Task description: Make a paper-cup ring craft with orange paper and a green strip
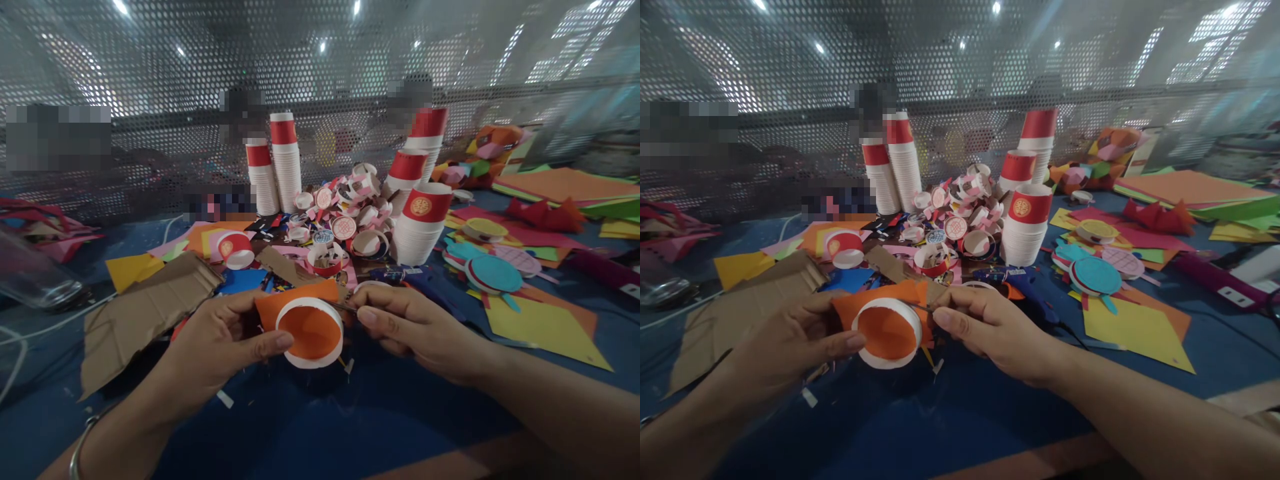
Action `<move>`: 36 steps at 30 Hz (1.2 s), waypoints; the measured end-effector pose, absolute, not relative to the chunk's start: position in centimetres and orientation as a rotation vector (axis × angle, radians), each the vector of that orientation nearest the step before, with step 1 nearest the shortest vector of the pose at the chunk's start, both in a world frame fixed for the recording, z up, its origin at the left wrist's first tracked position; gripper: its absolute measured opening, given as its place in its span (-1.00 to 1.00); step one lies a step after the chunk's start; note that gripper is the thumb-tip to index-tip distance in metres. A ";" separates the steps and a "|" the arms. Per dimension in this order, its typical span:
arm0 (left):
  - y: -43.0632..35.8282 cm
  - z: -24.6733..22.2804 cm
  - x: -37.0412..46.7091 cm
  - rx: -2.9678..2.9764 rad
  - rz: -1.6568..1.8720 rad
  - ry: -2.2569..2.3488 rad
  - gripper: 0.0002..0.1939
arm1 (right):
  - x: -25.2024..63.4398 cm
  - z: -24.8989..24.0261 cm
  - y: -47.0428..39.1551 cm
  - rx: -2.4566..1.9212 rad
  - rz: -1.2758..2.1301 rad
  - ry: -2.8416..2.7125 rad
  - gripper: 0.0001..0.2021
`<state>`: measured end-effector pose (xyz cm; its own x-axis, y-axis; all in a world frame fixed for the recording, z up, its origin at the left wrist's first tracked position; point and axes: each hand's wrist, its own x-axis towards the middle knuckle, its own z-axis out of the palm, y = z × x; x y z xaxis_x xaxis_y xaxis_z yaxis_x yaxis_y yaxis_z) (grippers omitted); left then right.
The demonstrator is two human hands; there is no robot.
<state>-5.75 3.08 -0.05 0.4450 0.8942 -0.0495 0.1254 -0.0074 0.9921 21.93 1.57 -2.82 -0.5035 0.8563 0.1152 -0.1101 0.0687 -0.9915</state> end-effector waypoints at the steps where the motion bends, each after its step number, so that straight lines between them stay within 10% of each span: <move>1: 3.1 -0.1 -5.8 1.465 0.782 0.949 -0.77 | 21.9 -2.8 1.6 -0.769 1.542 -1.564 -0.65; 36: 2.9 -0.1 -5.8 1.443 0.692 0.939 -0.67 | 22.4 -2.2 1.7 -0.886 1.273 -1.853 -0.67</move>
<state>-5.82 2.86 -0.15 0.4937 0.8620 -0.1146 0.1462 0.0475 0.9881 22.37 1.70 -2.22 -0.5130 0.8411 0.1712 0.1422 0.2800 -0.9494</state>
